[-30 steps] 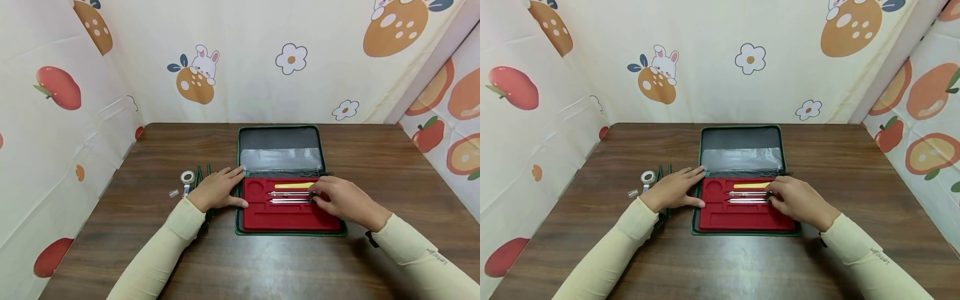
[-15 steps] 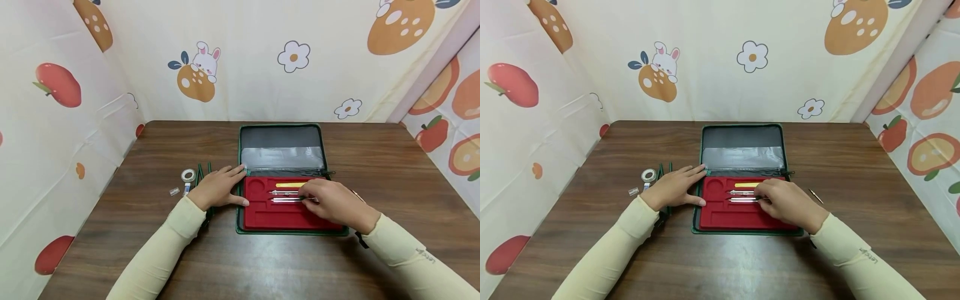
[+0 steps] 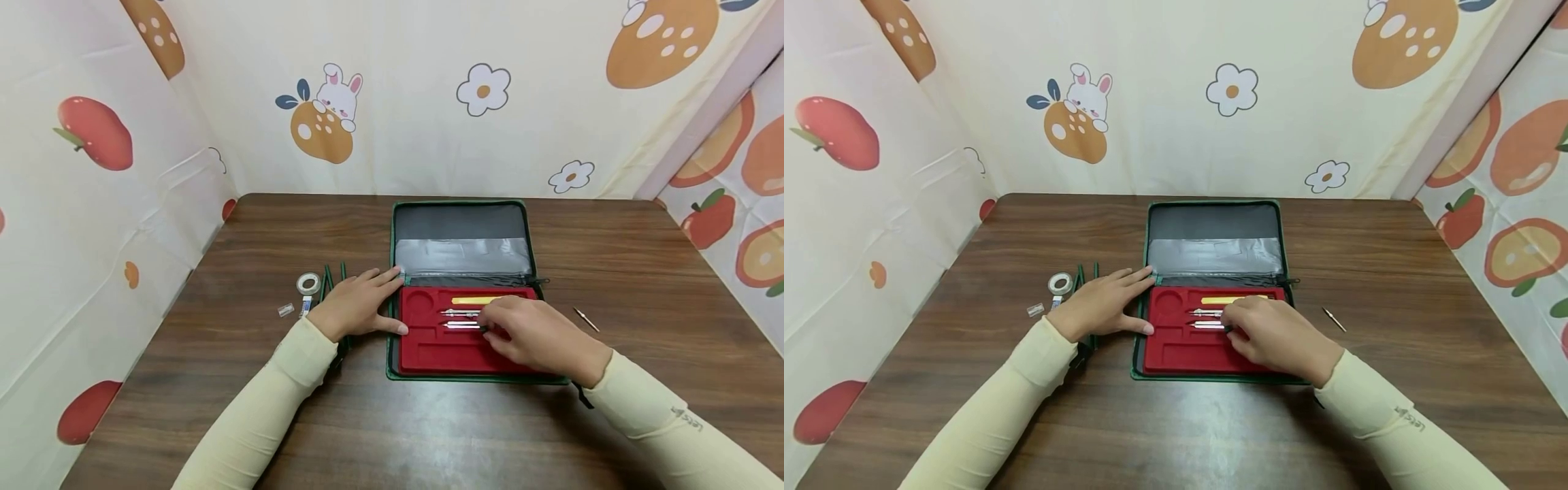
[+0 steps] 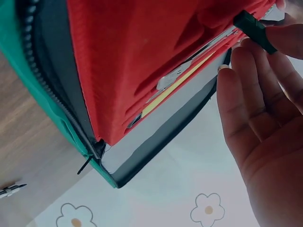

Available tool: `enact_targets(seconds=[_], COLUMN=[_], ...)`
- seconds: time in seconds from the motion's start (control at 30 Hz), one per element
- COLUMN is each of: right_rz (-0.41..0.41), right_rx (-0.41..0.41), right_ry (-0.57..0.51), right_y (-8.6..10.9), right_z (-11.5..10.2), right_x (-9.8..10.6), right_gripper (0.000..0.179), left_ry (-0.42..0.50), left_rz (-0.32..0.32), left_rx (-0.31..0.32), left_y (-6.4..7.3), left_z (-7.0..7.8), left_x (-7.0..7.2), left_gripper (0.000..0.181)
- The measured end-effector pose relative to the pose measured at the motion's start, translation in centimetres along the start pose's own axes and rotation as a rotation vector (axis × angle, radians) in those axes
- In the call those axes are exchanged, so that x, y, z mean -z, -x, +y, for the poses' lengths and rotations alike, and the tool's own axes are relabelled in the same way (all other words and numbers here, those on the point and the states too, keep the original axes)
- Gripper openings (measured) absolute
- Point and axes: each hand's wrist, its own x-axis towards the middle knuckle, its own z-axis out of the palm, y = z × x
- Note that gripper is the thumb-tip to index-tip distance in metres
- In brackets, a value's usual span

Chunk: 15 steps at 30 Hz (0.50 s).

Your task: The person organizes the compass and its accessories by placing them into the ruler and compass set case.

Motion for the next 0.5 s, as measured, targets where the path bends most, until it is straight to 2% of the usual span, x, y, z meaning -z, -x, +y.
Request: enact_targets(seconds=[0.23,0.5], right_rz=[-0.011,0.000], right_rx=[0.024,0.111], right_ry=[0.018,0.108], right_y=[-0.30,-0.55], right_z=[-0.31,-0.31], right_x=[-0.23,-0.79], right_gripper=[0.020,0.015], left_ry=[0.006,0.006], left_rz=[-0.003,0.010], left_rx=[0.003,-0.009], left_y=[0.06,-0.01], left_z=[0.02,-0.02], left_x=[0.09,0.02], left_gripper=[0.090,0.090])
